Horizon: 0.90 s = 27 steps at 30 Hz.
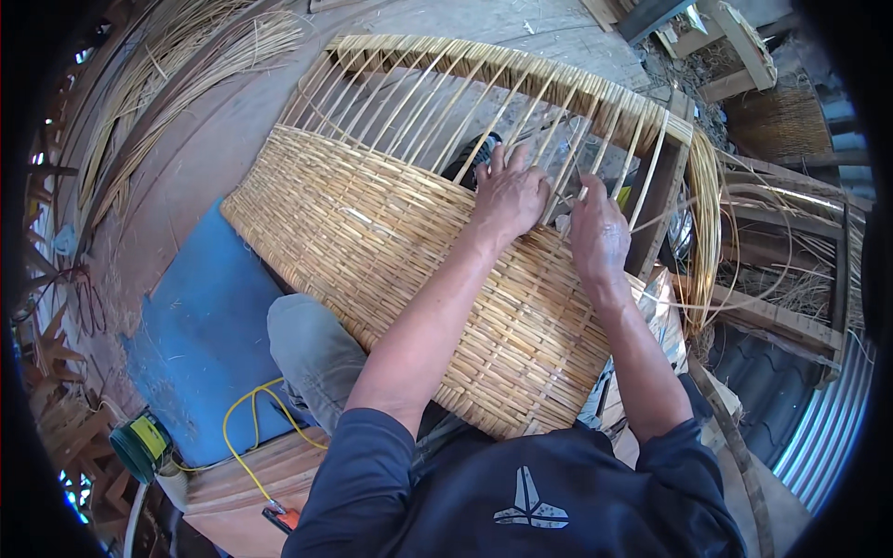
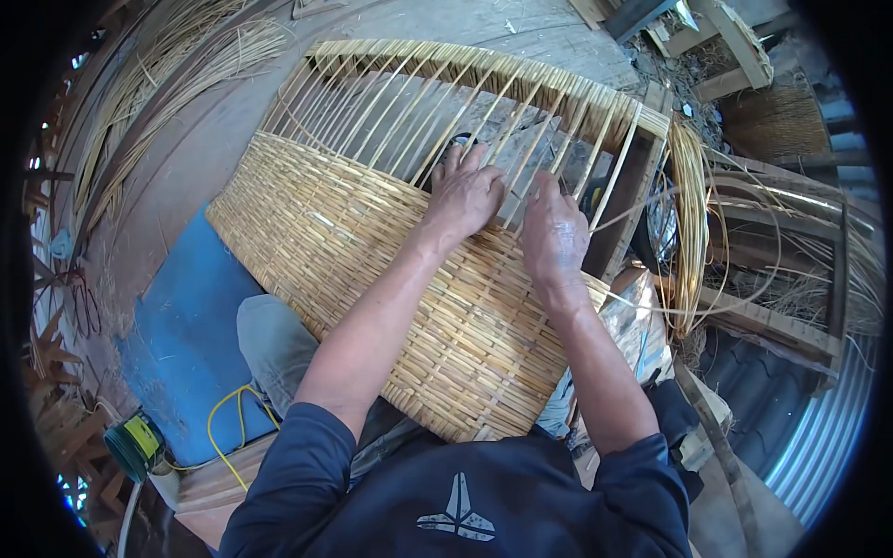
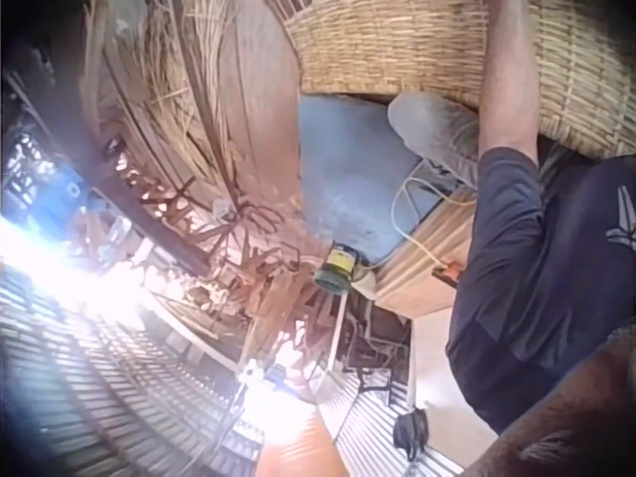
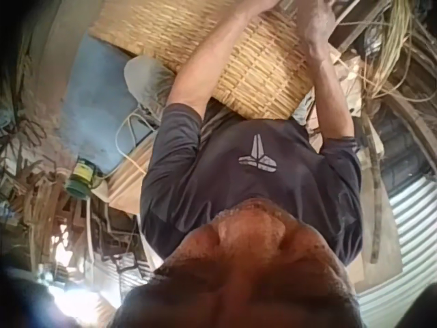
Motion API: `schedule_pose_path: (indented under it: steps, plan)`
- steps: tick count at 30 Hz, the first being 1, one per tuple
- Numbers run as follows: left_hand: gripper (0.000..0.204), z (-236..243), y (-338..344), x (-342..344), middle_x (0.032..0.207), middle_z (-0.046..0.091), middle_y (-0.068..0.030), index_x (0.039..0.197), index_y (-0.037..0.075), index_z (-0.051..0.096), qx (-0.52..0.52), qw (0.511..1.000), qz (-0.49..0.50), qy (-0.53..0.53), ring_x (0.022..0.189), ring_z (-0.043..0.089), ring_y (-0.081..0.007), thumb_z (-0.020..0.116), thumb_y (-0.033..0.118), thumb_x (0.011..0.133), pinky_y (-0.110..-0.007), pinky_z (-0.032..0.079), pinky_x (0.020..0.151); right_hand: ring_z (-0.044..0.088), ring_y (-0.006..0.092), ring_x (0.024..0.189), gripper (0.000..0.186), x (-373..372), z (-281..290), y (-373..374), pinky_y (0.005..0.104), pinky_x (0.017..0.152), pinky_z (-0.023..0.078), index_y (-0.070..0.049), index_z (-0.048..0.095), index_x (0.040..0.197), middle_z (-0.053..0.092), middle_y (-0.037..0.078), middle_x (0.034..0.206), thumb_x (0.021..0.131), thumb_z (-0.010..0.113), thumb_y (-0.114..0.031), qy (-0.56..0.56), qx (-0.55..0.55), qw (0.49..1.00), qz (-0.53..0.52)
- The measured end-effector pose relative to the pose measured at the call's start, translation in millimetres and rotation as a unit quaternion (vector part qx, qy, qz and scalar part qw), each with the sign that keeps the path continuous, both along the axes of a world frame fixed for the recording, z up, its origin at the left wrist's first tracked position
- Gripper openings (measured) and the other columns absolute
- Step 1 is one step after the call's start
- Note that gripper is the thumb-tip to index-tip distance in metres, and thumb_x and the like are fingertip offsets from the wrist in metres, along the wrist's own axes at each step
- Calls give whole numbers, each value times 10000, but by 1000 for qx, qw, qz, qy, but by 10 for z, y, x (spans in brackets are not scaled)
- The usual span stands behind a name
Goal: Weaving and assembling a bamboo or rattan birdcage.
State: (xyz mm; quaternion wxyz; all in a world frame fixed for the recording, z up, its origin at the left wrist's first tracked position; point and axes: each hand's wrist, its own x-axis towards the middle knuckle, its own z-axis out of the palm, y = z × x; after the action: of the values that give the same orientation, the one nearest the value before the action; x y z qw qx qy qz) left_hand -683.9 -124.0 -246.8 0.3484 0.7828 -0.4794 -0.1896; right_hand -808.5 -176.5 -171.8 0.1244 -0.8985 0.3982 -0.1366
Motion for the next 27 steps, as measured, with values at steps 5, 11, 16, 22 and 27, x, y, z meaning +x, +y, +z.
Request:
schedule_pose_path:
  steps: [5,11,16,22,27]
  plan:
    - [145,269,54,66,1381,461,-122,858,62,688,-38,998,37,30,1331,322,-389,588,166,873,-548,256,1079,604,311,792,341,50,60,-32,416,684,484,-44,550,1103,622,163,823,777,652,-46,8,-56,998,-13]
    - [166,312,413,734,1362,476,-180,922,-7,680,-92,993,65,46,1285,426,-321,603,136,890,-407,311,1108,606,334,922,149,439,-40,-77,429,859,463,-35,653,893,673,120,946,883,568,-158,-123,79,979,139]
    - [266,-16,207,680,1404,445,-150,1008,22,684,-44,995,81,49,1271,436,-310,563,245,926,-418,296,1107,652,376,816,193,694,-162,-76,443,763,515,-37,655,849,675,191,851,877,549,-196,101,104,989,41]
    - [330,-344,96,582,1345,479,-101,945,117,700,24,996,78,-46,1261,354,-358,448,326,911,-509,326,983,647,377,842,173,933,-208,-31,464,720,510,-56,657,908,663,213,840,845,546,-174,216,51,974,41]
    - [251,-406,83,550,1291,525,-122,887,75,698,-42,994,101,-20,1207,414,-344,522,252,858,-508,346,953,657,375,779,149,888,-359,-41,476,697,510,-61,653,885,665,191,790,857,567,-180,135,38,987,73]
